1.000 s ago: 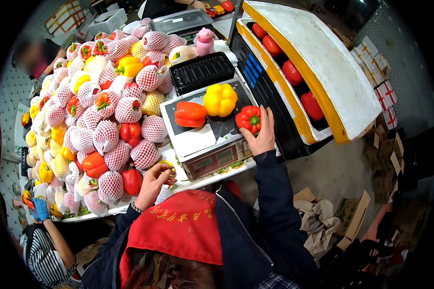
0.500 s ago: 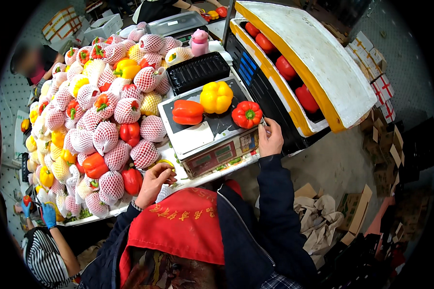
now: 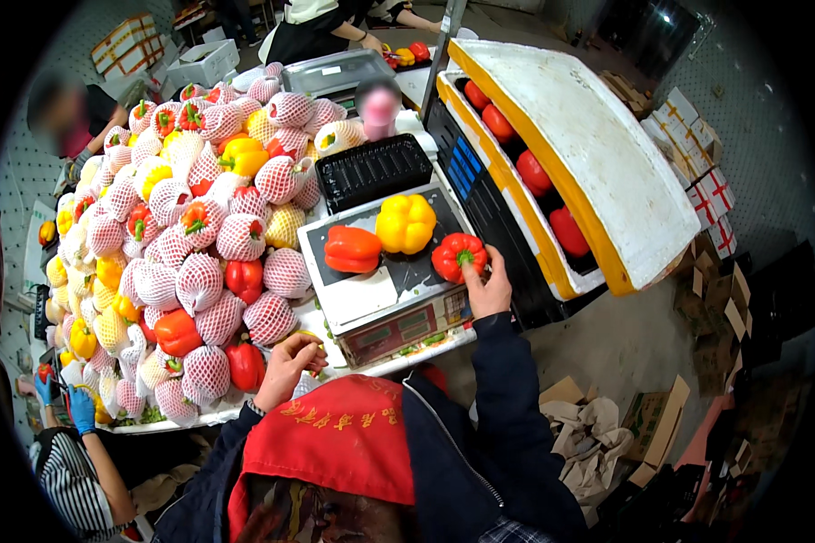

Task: The person trims the stems of red and yellow bell peppers using scissors and places them into black plastic trays. The person repeatedly picks peppers from a large pile, cuts the stems, and arranges the peppers in trays on the counter.

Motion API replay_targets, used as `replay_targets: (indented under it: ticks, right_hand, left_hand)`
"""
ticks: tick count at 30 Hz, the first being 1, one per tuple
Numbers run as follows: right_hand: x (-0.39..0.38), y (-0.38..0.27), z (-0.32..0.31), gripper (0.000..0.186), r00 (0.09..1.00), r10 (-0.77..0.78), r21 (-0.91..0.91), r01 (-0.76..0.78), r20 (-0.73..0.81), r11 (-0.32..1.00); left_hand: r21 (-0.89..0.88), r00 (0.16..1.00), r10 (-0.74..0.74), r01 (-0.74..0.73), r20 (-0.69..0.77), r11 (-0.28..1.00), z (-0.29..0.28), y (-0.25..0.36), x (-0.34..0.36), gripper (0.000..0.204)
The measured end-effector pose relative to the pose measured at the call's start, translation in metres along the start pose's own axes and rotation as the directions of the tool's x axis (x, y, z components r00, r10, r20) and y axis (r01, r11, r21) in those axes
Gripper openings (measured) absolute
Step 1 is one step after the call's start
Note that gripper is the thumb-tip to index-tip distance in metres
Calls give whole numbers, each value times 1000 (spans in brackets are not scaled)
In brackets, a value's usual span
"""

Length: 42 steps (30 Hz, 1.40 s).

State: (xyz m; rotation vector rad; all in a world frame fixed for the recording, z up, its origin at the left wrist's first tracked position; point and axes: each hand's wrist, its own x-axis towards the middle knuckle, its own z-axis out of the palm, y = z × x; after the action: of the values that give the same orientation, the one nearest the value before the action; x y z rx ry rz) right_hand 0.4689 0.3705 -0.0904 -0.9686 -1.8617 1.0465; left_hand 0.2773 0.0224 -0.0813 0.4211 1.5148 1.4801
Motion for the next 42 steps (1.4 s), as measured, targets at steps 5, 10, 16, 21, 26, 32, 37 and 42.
replay_targets:
  ticks: [5,10,16,21,26,32,37,42]
  right_hand:
    - [10,-6,6,49,990,-20,170,-4,138,985]
    - [23,-13,3,42,977,61,-27,-57,203,998]
    - [60,-57,9,31,974,-139,-147,167,181,975]
    - [122,-112,53,20,849,-274,-174,385,451,907]
    - [189,-100,130,18,548,-269,-275,713,792,645]
    - [209,-87,188,19,344,-9,-319,879,939,354]
    - [218,-67,197,16,232,-42,-218,951,972,218]
    - [220,-69,199,17,177,9,-177,972,984,156]
  left_hand:
    - [20,1000,-14,14,-4,1000,2,3,8,25]
    - [-33,1000,-16,16,-22,999,1,1,12,26]
    - [-68,997,-11,6,-71,998,-6,-6,13,25]
    - [-110,990,-16,0,-143,994,-6,-7,11,23]
    - [-138,979,-4,-25,-203,990,-5,-14,13,22]
    - [-185,953,-23,-35,-302,982,-7,-20,0,23]
    - [-222,938,-81,4,-337,975,-5,-28,-5,24]
    - [-225,932,-86,5,-351,974,-1,-30,-7,25]
